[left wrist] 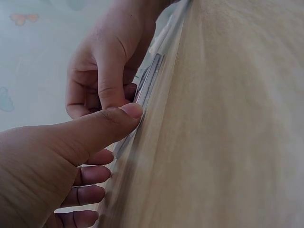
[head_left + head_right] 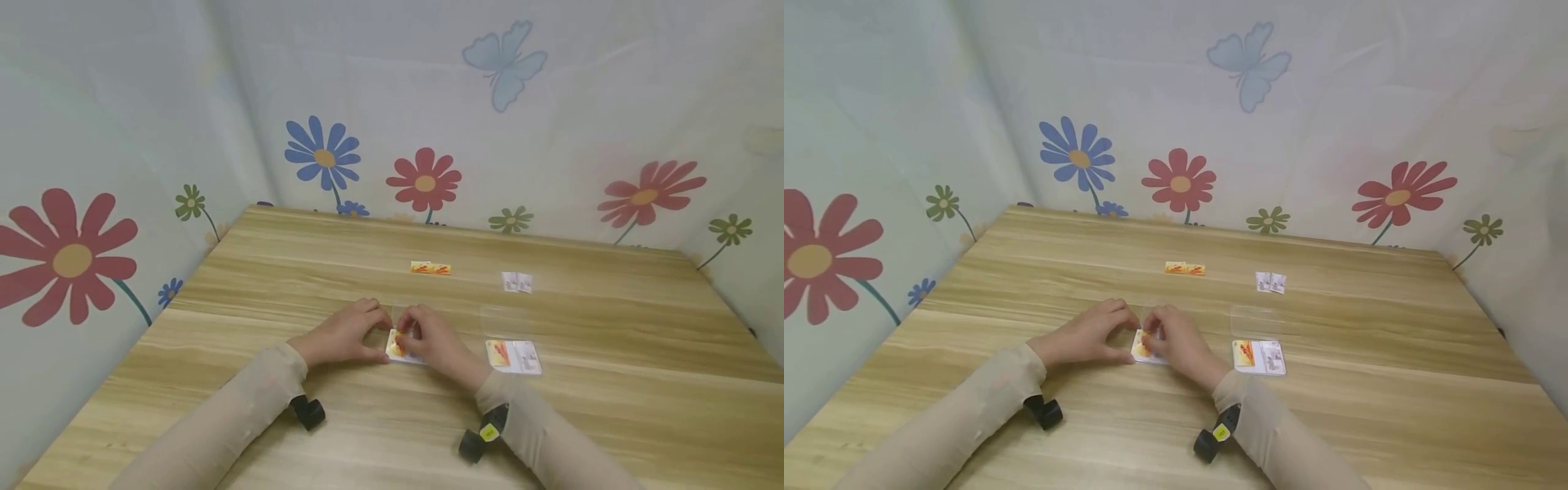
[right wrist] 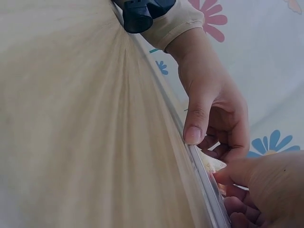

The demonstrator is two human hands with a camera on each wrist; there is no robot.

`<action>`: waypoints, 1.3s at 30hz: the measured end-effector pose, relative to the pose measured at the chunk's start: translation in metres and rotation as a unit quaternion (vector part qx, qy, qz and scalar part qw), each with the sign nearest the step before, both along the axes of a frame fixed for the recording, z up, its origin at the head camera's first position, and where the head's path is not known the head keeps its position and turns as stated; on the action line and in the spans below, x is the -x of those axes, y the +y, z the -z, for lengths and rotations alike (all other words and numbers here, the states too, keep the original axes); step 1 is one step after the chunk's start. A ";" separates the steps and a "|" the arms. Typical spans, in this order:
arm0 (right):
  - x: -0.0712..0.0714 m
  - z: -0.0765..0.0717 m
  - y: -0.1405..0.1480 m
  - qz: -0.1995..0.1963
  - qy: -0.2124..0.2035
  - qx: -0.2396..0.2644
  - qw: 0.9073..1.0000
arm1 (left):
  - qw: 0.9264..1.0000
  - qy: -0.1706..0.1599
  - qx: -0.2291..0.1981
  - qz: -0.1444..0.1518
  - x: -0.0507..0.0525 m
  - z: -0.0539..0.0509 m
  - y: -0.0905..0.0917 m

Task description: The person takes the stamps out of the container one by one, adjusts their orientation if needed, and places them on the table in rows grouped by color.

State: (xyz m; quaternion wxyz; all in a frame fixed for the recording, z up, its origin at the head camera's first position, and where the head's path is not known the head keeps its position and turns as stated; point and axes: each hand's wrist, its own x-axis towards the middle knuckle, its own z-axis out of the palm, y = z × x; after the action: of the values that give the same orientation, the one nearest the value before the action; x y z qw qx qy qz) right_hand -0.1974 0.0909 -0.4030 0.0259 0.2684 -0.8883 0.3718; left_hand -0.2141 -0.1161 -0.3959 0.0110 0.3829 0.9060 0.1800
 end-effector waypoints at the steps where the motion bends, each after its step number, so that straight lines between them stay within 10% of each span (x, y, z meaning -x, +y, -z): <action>1: 0.000 0.000 0.000 -0.001 0.001 0.001 1.000 | 1.000 -0.001 0.000 0.000 0.000 0.000 0.000; 39: 0.003 -0.018 0.009 -0.023 -0.064 0.020 0.997 | 1.000 -0.008 0.003 -0.008 0.001 -0.002 0.000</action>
State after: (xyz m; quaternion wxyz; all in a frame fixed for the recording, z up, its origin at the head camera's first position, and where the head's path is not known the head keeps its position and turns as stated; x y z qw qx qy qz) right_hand -0.2008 0.1000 -0.3846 -0.0341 0.2633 -0.8742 0.4065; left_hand -0.2151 -0.1162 -0.3942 0.0177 0.3742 0.9095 0.1800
